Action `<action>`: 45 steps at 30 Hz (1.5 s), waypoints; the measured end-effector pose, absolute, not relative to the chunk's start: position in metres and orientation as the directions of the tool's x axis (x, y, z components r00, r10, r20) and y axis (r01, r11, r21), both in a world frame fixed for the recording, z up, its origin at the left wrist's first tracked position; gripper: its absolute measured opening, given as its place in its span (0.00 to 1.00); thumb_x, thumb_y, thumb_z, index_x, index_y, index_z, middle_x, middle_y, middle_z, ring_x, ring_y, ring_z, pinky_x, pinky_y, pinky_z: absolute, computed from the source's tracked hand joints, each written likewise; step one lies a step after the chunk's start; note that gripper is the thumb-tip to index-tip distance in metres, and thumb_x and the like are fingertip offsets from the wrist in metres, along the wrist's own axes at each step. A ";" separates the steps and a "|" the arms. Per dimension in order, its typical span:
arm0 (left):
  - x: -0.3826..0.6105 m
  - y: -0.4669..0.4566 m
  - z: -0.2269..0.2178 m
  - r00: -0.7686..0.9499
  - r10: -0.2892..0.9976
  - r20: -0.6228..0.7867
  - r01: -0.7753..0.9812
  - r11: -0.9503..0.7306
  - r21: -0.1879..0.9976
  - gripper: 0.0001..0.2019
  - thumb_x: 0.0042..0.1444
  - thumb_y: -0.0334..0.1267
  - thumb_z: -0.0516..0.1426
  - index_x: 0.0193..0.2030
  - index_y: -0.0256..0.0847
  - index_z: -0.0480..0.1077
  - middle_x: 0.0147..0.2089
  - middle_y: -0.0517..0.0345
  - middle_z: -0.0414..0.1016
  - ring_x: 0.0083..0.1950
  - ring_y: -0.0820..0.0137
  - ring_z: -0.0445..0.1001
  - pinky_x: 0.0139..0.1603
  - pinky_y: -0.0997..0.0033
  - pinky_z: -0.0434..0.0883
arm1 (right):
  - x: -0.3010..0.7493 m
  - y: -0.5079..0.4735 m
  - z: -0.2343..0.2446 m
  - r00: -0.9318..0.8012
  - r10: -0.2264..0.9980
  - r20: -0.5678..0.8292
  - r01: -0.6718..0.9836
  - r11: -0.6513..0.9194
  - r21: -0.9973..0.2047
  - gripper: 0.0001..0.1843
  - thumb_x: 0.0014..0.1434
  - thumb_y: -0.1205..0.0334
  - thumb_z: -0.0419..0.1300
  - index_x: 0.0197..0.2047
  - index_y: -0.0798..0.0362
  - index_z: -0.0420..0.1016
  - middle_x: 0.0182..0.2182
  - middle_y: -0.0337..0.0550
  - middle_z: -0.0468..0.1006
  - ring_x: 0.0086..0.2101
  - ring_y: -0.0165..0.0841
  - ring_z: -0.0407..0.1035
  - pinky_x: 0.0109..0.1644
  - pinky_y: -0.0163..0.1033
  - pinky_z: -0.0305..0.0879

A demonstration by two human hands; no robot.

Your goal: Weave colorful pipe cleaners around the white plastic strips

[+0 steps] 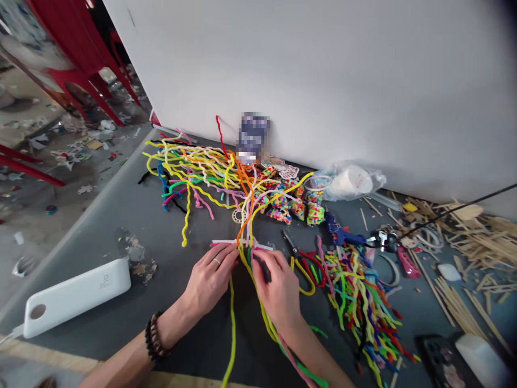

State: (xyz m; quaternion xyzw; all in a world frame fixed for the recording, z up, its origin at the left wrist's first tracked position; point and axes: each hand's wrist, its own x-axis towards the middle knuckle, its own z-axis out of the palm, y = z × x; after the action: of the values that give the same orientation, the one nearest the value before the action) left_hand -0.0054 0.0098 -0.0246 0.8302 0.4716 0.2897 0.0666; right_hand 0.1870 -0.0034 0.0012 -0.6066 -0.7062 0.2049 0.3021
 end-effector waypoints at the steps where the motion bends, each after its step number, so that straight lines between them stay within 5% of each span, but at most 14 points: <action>1: -0.005 0.008 -0.023 0.421 0.821 0.387 0.729 -0.560 0.394 0.21 0.69 0.27 0.54 0.67 0.39 0.68 0.66 0.49 0.76 0.68 0.61 0.73 0.68 0.56 0.75 | 0.192 -0.017 0.001 -0.094 0.983 0.156 0.754 0.173 -0.634 0.14 0.72 0.60 0.55 0.57 0.49 0.77 0.47 0.48 0.78 0.47 0.38 0.77 0.53 0.40 0.73; 6: 0.003 -0.014 -0.024 0.565 0.794 0.222 0.724 -0.607 0.329 0.27 0.70 0.29 0.53 0.75 0.37 0.59 0.76 0.47 0.61 0.78 0.57 0.56 0.73 0.54 0.69 | 0.198 -0.073 -0.008 -0.205 0.973 0.101 0.875 0.229 -0.426 0.27 0.70 0.61 0.57 0.70 0.46 0.68 0.56 0.53 0.75 0.49 0.45 0.76 0.51 0.50 0.79; 14: 0.018 -0.050 -0.030 0.507 0.827 0.243 0.826 -0.546 0.136 0.25 0.71 0.29 0.50 0.74 0.29 0.59 0.75 0.39 0.61 0.77 0.55 0.59 0.69 0.57 0.74 | 0.191 -0.097 -0.015 -0.122 0.980 0.157 0.875 0.181 -0.449 0.28 0.72 0.63 0.53 0.73 0.48 0.63 0.55 0.54 0.78 0.50 0.45 0.79 0.48 0.47 0.82; 19: 0.023 -0.043 -0.027 0.441 0.855 0.274 0.851 -0.495 0.175 0.20 0.72 0.35 0.51 0.67 0.30 0.66 0.71 0.35 0.68 0.73 0.52 0.66 0.60 0.57 0.81 | 0.183 -0.097 -0.011 -0.100 0.985 0.141 0.823 0.162 -0.545 0.28 0.71 0.68 0.49 0.72 0.47 0.63 0.50 0.51 0.80 0.46 0.42 0.82 0.42 0.41 0.83; 24: 0.015 -0.039 -0.030 0.472 0.852 0.229 0.817 -0.520 0.251 0.22 0.69 0.27 0.51 0.68 0.34 0.65 0.72 0.41 0.68 0.76 0.54 0.61 0.68 0.52 0.75 | 0.179 -0.098 -0.012 -0.066 0.986 0.155 0.832 0.140 -0.537 0.26 0.73 0.65 0.49 0.71 0.49 0.64 0.46 0.51 0.81 0.39 0.41 0.83 0.36 0.39 0.82; 32: 0.019 -0.040 -0.022 0.553 0.813 0.183 0.745 -0.580 0.329 0.33 0.69 0.24 0.47 0.79 0.29 0.43 0.77 0.40 0.58 0.79 0.58 0.51 0.71 0.62 0.71 | 0.173 -0.103 -0.016 -0.106 0.985 0.134 0.866 0.158 -0.474 0.22 0.73 0.65 0.47 0.65 0.53 0.71 0.37 0.49 0.80 0.32 0.40 0.81 0.31 0.39 0.78; 40: 0.010 -0.034 -0.015 0.658 0.738 0.150 0.672 -0.665 0.327 0.32 0.65 0.20 0.47 0.76 0.34 0.54 0.77 0.44 0.58 0.80 0.58 0.47 0.74 0.57 0.67 | 0.184 -0.104 0.000 -0.109 0.988 0.110 0.784 0.154 -0.601 0.17 0.74 0.62 0.51 0.59 0.49 0.76 0.39 0.44 0.83 0.34 0.36 0.81 0.37 0.36 0.76; 42: 0.007 -0.035 -0.017 0.662 0.733 0.157 0.660 -0.670 0.340 0.32 0.63 0.18 0.47 0.75 0.33 0.57 0.77 0.44 0.60 0.80 0.58 0.48 0.73 0.57 0.68 | 0.201 -0.108 0.003 -0.044 0.983 0.176 0.846 0.130 -0.518 0.13 0.73 0.59 0.54 0.54 0.47 0.78 0.39 0.43 0.84 0.36 0.36 0.81 0.39 0.36 0.75; 45: 0.004 -0.033 -0.017 0.658 0.736 0.159 0.639 -0.657 0.400 0.33 0.61 0.16 0.46 0.72 0.34 0.61 0.75 0.45 0.62 0.80 0.59 0.50 0.72 0.57 0.69 | 0.233 -0.114 0.002 0.103 0.956 0.275 0.970 -0.036 -0.241 0.15 0.73 0.52 0.56 0.55 0.47 0.78 0.42 0.46 0.84 0.36 0.40 0.80 0.36 0.42 0.70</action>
State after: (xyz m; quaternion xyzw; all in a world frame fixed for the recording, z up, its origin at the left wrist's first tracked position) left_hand 0.0035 -0.0334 -0.0174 0.8970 0.3831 0.1553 0.1565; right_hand 0.2326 -0.1140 0.0021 -0.7194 -0.6693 -0.0189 0.1848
